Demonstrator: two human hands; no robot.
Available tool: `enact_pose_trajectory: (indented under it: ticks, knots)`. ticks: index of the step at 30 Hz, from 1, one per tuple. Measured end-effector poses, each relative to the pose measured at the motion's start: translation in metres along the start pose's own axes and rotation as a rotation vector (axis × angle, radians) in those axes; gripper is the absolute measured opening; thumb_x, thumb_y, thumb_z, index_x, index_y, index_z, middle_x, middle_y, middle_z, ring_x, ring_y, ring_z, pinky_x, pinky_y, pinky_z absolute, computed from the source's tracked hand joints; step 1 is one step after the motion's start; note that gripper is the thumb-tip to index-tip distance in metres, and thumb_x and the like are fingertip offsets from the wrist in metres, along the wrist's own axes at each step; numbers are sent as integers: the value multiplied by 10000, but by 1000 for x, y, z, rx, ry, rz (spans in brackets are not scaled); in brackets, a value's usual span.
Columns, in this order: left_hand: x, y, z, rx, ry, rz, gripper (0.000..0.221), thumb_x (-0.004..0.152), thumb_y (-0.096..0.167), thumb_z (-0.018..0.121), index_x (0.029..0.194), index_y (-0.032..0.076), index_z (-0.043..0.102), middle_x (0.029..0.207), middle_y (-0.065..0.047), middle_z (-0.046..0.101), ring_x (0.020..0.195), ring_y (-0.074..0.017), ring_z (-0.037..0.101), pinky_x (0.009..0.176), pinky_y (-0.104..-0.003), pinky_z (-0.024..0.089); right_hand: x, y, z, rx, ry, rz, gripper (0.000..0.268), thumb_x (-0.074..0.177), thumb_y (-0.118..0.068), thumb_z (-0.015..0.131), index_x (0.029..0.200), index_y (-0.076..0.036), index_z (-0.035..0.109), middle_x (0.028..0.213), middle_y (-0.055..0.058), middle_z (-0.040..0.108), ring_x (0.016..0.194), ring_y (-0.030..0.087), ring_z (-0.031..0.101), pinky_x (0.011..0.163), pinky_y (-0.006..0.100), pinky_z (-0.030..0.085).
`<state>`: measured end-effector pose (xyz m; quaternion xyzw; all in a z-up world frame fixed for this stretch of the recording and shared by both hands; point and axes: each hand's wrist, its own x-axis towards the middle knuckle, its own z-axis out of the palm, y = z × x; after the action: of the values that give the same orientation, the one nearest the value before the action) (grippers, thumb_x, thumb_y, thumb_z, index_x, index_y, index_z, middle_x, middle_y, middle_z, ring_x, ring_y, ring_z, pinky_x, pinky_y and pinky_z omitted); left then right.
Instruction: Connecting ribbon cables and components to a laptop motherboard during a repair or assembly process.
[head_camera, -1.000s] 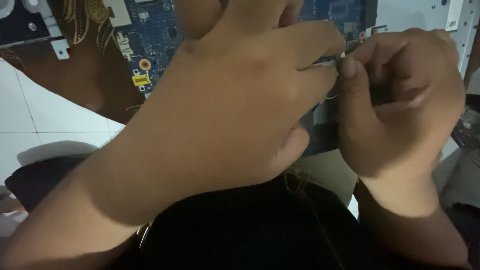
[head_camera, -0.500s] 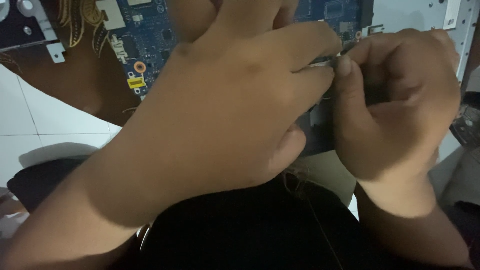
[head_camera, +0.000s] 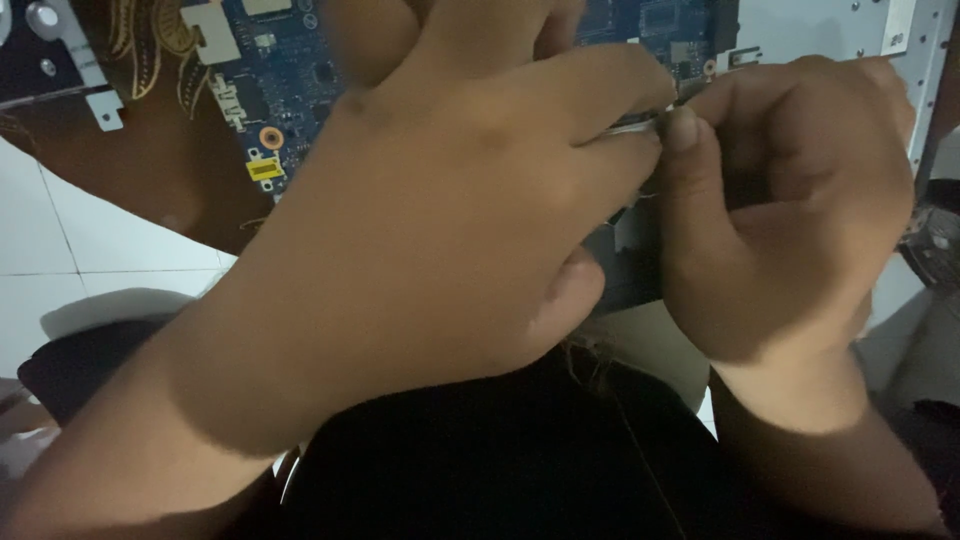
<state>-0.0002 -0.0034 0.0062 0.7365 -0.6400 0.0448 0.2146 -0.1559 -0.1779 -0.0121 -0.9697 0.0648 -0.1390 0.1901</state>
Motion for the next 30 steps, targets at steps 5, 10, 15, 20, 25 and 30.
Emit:
enact_pose_trajectory:
  ticks: [5,10,15,20,25,30]
  knots:
    - [2,-1,0,61,-13,33,147,906,256,695,989,167,776,1142,56,661,1077,-305,506,883,-385,463,0,-4,-1,29,7,36,143,1219,143,763,1102,115,686,948,199,585,980,399,533,1022,548,413]
    - [1,-2,-1,33,-6,35,222,898,264,729,1076,149,795,1162,36,652,1102,-307,506,843,-383,467,2,-2,-3,51,-1,27,124,1212,144,767,1109,110,706,902,182,582,871,358,546,1058,559,408]
    - [1,-3,-1,27,-6,37,150,866,256,731,972,151,748,1150,35,657,1081,-306,513,855,-391,461,3,-7,-2,63,-2,61,87,1202,148,719,1120,128,700,888,175,587,895,361,558,1084,549,405]
    - [0,-1,-1,17,-9,-1,151,826,251,743,947,160,737,1187,60,664,1117,-307,513,653,-356,457,-1,-2,-1,48,-13,85,138,1250,70,712,1123,97,665,939,197,560,973,397,525,1008,550,406]
    - [1,-3,0,28,1,33,157,849,257,718,970,160,741,1166,47,675,1086,-311,509,916,-390,461,0,-5,-2,54,-14,124,93,1206,101,715,1128,87,665,971,192,562,1022,390,518,1017,534,400]
    - [0,-3,-4,-6,23,14,141,824,237,743,928,144,724,1154,45,665,1086,-310,484,719,-406,402,2,-1,-5,67,3,68,143,1215,101,688,1079,68,659,946,170,534,949,366,541,1099,556,397]
